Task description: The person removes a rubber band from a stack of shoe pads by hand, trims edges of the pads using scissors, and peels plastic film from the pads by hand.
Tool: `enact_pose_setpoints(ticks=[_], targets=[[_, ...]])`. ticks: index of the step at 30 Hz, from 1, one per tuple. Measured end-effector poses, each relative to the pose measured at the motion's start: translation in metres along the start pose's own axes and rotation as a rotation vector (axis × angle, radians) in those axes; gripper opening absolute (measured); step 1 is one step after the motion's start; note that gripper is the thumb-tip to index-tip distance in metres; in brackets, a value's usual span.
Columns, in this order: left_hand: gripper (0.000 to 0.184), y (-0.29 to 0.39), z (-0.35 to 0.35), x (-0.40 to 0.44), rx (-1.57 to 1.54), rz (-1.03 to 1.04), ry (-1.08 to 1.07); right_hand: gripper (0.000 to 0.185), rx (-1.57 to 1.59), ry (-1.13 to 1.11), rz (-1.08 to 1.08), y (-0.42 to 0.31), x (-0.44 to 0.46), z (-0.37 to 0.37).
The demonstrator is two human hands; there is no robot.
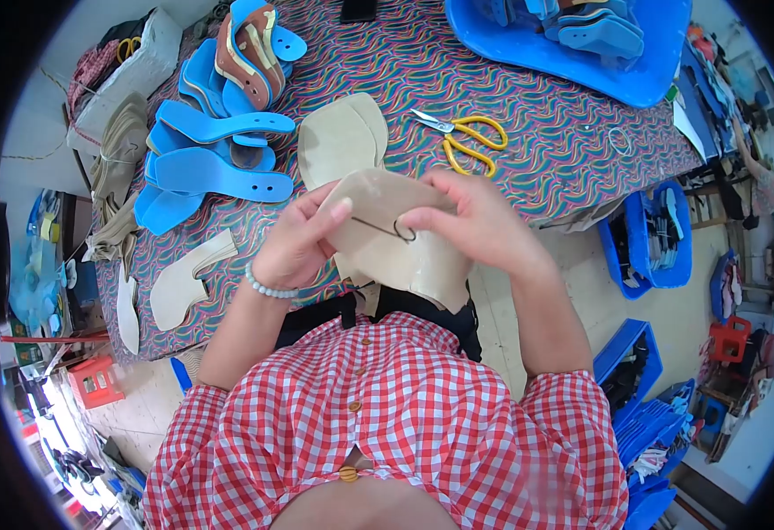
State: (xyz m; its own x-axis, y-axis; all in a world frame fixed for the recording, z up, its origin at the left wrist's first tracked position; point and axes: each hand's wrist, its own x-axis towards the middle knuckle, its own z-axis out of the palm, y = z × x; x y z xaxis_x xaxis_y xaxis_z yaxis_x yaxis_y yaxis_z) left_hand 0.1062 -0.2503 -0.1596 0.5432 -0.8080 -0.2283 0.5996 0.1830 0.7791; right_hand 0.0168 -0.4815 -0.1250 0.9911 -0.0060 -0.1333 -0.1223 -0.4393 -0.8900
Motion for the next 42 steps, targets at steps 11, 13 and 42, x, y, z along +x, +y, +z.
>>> enact_pose_setpoints(ticks=[11, 13, 42], targets=[[0.028, -0.007, 0.024, -0.029, 0.507, 0.269, 0.182, 0.018, -0.131, 0.465, -0.459, -0.027, -0.005, 0.063], [0.028, -0.005, 0.019, -0.033, 0.399, 0.187, 0.187, 0.013, -0.173, 0.484, -0.546, -0.021, -0.003, 0.073], [0.032, 0.022, 0.023, -0.035, -0.114, -0.029, 0.038, 0.027, -0.212, 0.431, -0.965, 0.002, -0.003, 0.072]])
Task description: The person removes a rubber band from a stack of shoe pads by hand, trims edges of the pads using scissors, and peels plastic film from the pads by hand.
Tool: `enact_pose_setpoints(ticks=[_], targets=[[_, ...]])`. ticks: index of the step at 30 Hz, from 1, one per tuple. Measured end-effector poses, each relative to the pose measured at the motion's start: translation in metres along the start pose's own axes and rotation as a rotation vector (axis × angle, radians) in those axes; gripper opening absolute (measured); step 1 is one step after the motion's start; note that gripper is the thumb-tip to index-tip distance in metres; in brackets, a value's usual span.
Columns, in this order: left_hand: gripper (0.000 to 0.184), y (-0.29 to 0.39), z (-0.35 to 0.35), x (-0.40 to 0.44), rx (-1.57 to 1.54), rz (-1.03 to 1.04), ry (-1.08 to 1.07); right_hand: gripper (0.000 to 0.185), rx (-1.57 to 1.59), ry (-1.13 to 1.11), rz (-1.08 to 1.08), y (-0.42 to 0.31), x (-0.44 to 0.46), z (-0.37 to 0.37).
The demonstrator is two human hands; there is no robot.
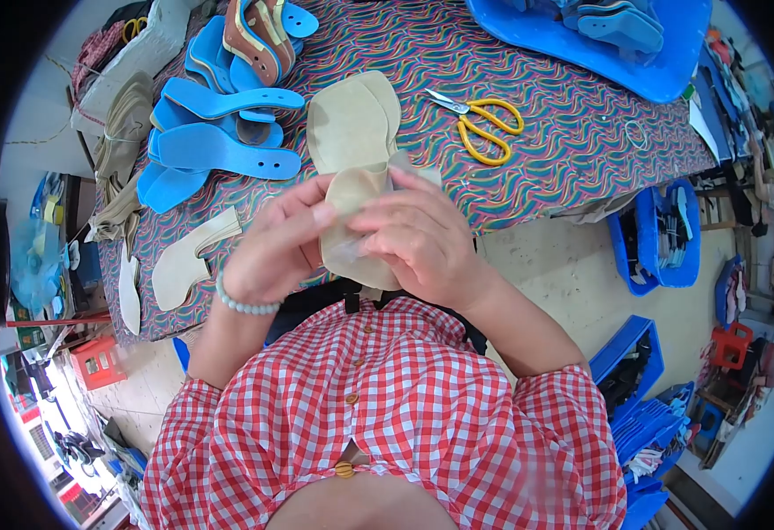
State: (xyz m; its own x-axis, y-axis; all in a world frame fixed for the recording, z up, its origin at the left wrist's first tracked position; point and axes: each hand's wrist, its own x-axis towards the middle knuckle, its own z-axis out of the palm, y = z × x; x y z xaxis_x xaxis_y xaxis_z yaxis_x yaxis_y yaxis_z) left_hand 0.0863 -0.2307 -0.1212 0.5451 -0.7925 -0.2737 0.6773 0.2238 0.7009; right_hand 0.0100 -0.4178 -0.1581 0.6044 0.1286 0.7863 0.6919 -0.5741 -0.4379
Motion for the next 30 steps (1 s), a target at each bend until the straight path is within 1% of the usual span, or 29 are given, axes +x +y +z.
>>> enact_pose_setpoints(ticks=[2, 3, 5, 8, 10, 11, 14, 15, 16, 18, 19, 22, 23, 24, 27, 29, 30], targets=[[0.033, -0.009, 0.006, -0.005, 0.036, 0.045, 0.060, 0.028, -0.020, 0.003, -0.001, -0.001, 0.004, 0.001], [0.031, -0.013, -0.004, 0.000, -0.027, 0.064, 0.052, 0.028, 0.030, -0.029, -0.003, -0.002, 0.005, 0.001], [0.030, -0.008, -0.023, 0.007, 0.103, 0.075, 0.049, 0.028, 0.126, -0.092, -0.010, -0.005, 0.008, -0.002], [0.029, 0.006, -0.024, 0.003, 0.258, 0.071, 0.085, 0.028, 0.219, -0.264, -0.003, -0.010, 0.012, -0.019], [0.030, 0.020, -0.034, 0.002, 0.353, 0.075, 0.098, 0.026, 0.261, -0.300, 0.017, -0.016, 0.011, -0.040], [0.031, 0.025, -0.042, 0.002, 0.309, 0.107, 0.123, 0.026, 0.282, -0.318, 0.025, -0.018, 0.009, -0.049], [0.032, 0.053, -0.065, -0.001, 0.241, 0.208, 0.157, 0.024, 0.403, -0.170, 0.171, -0.026, -0.005, -0.069], [0.033, 0.054, -0.063, -0.002, 0.221, 0.214, 0.174, 0.023, 0.373, -0.173, 0.208, -0.024, -0.014, -0.069], [0.033, 0.056, -0.060, -0.003, 0.265, 0.222, 0.168, 0.021, 0.344, -0.177, 0.244, -0.021, -0.023, -0.069], [0.033, 0.070, -0.055, -0.011, 0.357, 0.242, 0.156, 0.020, 0.069, -0.316, 0.249, -0.013, -0.030, -0.064], [0.032, 0.082, -0.043, -0.017, 0.462, 0.277, 0.155, 0.019, 0.022, -0.289, 0.311, -0.007, -0.044, -0.062], [0.032, 0.101, -0.024, -0.037, 0.814, 0.263, 0.148, 0.017, -0.095, -0.241, 0.453, 0.018, -0.100, -0.060], [0.031, 0.108, -0.021, -0.043, 0.844, 0.224, 0.136, 0.016, -0.127, -0.241, 0.489, 0.017, -0.117, -0.062], [0.031, 0.115, -0.019, -0.048, 0.862, 0.261, 0.180, 0.015, -0.161, -0.240, 0.532, 0.014, -0.138, -0.064], [0.031, 0.140, -0.018, -0.060, 0.879, 0.370, 0.267, 0.009, -0.372, -0.302, 0.880, 0.018, -0.224, -0.074], [0.031, 0.149, -0.016, -0.067, 0.894, 0.438, 0.294, 0.014, -0.478, -0.605, 1.044, 0.022, -0.298, -0.088], [0.031, 0.152, -0.013, -0.070, 0.943, 0.446, 0.295, 0.017, -0.435, -0.814, 1.182, 0.018, -0.326, -0.094]])
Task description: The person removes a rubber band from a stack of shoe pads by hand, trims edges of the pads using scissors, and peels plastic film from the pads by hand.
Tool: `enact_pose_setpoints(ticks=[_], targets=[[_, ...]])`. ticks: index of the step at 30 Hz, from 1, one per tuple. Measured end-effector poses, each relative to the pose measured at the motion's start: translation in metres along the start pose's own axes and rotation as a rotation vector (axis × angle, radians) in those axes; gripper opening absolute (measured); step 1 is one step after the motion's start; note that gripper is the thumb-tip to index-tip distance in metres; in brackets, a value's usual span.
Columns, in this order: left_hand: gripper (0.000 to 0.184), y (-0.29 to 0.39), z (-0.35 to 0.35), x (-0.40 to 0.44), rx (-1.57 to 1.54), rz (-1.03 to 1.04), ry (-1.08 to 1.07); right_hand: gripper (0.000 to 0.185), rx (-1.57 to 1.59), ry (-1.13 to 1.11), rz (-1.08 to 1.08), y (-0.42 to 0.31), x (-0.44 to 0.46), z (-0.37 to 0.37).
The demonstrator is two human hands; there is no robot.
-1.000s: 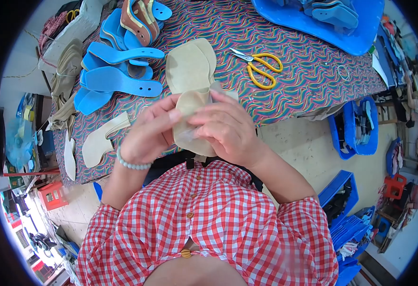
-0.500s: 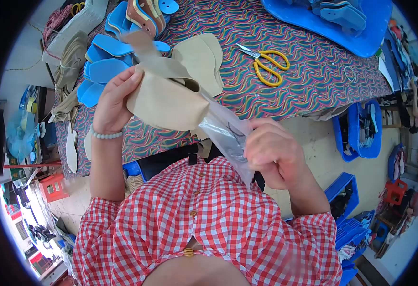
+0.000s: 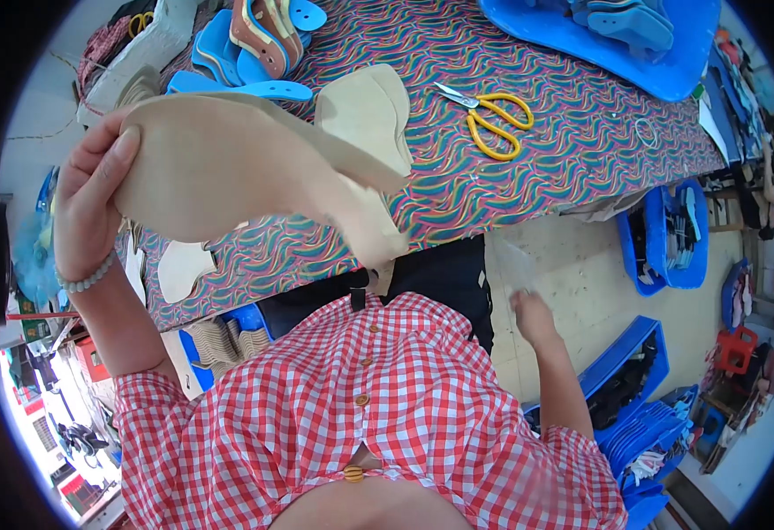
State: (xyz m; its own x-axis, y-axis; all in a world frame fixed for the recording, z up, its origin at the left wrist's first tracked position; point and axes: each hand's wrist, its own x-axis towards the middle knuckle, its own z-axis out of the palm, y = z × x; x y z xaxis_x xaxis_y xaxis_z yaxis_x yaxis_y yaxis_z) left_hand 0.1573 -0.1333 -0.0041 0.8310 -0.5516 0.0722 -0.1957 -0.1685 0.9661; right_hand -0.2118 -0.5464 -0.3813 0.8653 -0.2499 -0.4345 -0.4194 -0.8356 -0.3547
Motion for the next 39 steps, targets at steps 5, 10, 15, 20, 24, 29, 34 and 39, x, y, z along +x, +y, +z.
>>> enact_pose_setpoints(ticks=[5, 10, 15, 20, 24, 29, 34, 39], targets=[[0.030, 0.025, -0.003, -0.009, 0.215, 0.040, -0.150, 0.024, -0.139, -0.341, -0.067, -0.036, -0.009, -0.032], [0.028, 0.038, 0.016, -0.023, 0.234, 0.043, -0.332, 0.050, 0.709, 0.179, -0.442, -0.214, 0.033, -0.166], [0.027, 0.031, 0.009, -0.039, 0.242, -0.010, -0.320, 0.062, 1.104, -0.194, -1.032, -0.337, 0.083, -0.190], [0.029, -0.013, -0.051, -0.093, 0.190, -0.148, 0.026, 0.043, 0.863, -1.088, -0.666, -0.370, 0.097, -0.146], [0.032, -0.098, -0.099, -0.174, -0.149, -0.355, 0.319, 0.035, 0.884, -1.240, -0.427, -0.378, 0.089, -0.107], [0.035, -0.188, -0.146, -0.222, -0.372, -0.396, 0.493, 0.045, 0.913, -1.105, -0.403, -0.435, 0.124, -0.092], [0.044, -0.262, -0.193, -0.236, 0.350, -0.483, 0.783, 0.053, 0.307, -0.097, -0.912, -0.471, 0.131, -0.090], [0.075, -0.306, -0.265, -0.287, 0.801, -0.676, 1.187, 0.050, 0.200, -0.065, -1.020, -0.402, 0.102, -0.102]])
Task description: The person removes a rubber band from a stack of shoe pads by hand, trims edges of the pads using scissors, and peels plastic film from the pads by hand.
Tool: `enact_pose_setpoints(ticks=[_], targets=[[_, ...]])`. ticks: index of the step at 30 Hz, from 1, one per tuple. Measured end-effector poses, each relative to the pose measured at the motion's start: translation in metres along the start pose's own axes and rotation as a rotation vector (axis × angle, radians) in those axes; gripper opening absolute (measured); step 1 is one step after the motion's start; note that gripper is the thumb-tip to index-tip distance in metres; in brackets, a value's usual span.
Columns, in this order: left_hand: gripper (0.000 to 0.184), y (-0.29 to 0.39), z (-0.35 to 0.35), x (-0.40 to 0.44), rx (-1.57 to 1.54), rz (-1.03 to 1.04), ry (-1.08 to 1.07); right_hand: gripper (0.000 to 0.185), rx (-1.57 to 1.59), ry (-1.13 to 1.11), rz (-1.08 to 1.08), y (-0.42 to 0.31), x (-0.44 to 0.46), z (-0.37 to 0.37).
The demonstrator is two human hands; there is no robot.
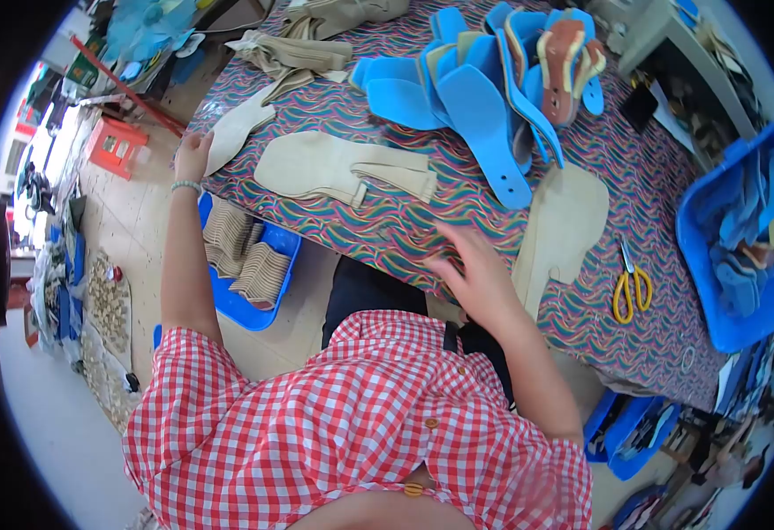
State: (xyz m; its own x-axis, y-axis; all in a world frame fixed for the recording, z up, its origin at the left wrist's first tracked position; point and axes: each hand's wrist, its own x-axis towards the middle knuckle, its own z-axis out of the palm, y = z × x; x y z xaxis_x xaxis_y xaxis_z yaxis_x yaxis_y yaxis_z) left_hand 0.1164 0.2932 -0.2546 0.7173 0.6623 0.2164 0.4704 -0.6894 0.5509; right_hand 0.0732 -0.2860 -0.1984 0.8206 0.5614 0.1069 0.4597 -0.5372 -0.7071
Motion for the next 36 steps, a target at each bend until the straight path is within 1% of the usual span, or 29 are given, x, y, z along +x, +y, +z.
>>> enact_pose_setpoints(ticks=[1, 3, 4, 7, 10, 13, 14, 16, 18, 20, 21, 23, 25, 26, 27, 28, 29, 30, 32, 33, 35, 36], targets=[[0.079, -0.023, 0.001, 0.009, 0.125, -0.047, -0.023, 0.049, -0.055, 0.037, -0.042, 0.005, -0.016, 0.000], [0.086, -0.058, 0.007, 0.022, 0.376, -0.136, -0.083, 0.045, 0.061, -0.016, 0.154, -0.002, -0.041, -0.010], [0.090, -0.057, 0.008, 0.023, 0.411, -0.167, -0.090, 0.044, 0.071, 0.007, 0.192, -0.002, -0.052, -0.011], [0.073, -0.054, -0.002, 0.046, 0.178, -0.411, -0.433, 0.039, 0.099, 0.060, 0.282, -0.001, -0.076, -0.016], [0.082, -0.085, 0.015, 0.059, -0.024, -0.242, -0.385, 0.037, 0.105, 0.099, 0.280, -0.005, -0.081, -0.022], [0.054, -0.070, 0.021, 0.048, -0.473, -0.118, 0.032, 0.037, 0.069, 0.124, 0.220, -0.005, -0.079, -0.024], [0.037, -0.034, 0.005, 0.034, -0.729, -0.082, 0.154, 0.037, 0.047, 0.126, 0.195, -0.005, -0.077, -0.025], [0.033, 0.038, -0.047, 0.008, -1.001, 0.072, 0.153, 0.038, 0.047, 0.121, 0.172, -0.009, -0.071, -0.029], [0.033, 0.107, -0.103, -0.024, -0.982, 0.242, 0.063, 0.039, 0.095, 0.105, 0.174, -0.016, -0.061, -0.038], [0.036, 0.161, -0.147, -0.060, -0.912, 0.251, -0.051, 0.044, 0.147, 0.142, 0.088, -0.024, -0.046, -0.045], [0.035, 0.180, -0.160, -0.078, -0.933, 0.265, -0.121, 0.047, 0.171, 0.165, 0.048, -0.030, -0.035, -0.048], [0.034, 0.214, -0.173, -0.116, -0.978, 0.292, -0.277, 0.056, 0.194, 0.223, -0.078, -0.048, -0.014, -0.052], [0.035, 0.252, -0.168, -0.155, -0.976, 0.419, -0.491, 0.061, 0.289, 0.263, -0.191, -0.071, 0.005, -0.051], [0.035, 0.263, -0.159, -0.170, -0.917, 0.467, -0.596, 0.058, 0.448, 0.288, -0.219, -0.081, 0.011, -0.042], [0.036, 0.276, -0.147, -0.184, -0.858, 0.516, -0.704, 0.055, 0.582, 0.244, -0.174, -0.087, 0.010, -0.035], [0.038, 0.292, -0.133, -0.203, -0.804, 0.496, -0.732, 0.052, 0.715, 0.207, -0.123, -0.092, 0.009, -0.028], [0.040, 0.306, -0.118, -0.217, -0.750, 0.477, -0.762, 0.049, 0.826, 0.102, 0.003, -0.093, 0.005, -0.024], [0.041, 0.314, -0.102, -0.225, -0.957, 0.394, -0.873, 0.047, 0.941, -0.002, 0.127, -0.091, -0.001, -0.022], [0.043, 0.318, -0.062, -0.238, -1.350, 0.180, -1.086, 0.041, 1.101, 0.144, 0.219, -0.073, -0.015, -0.017], [0.044, 0.316, -0.047, -0.243, -1.372, 0.081, -1.206, 0.039, 1.179, 0.219, 0.259, -0.067, -0.022, -0.018], [0.046, 0.312, -0.021, -0.260, -1.387, -0.130, -1.445, 0.036, 1.136, 0.309, 0.293, -0.058, -0.041, -0.028], [0.045, 0.316, -0.015, -0.272, -1.296, -0.197, -1.469, 0.036, 1.088, 0.360, 0.298, -0.051, -0.051, -0.027]])
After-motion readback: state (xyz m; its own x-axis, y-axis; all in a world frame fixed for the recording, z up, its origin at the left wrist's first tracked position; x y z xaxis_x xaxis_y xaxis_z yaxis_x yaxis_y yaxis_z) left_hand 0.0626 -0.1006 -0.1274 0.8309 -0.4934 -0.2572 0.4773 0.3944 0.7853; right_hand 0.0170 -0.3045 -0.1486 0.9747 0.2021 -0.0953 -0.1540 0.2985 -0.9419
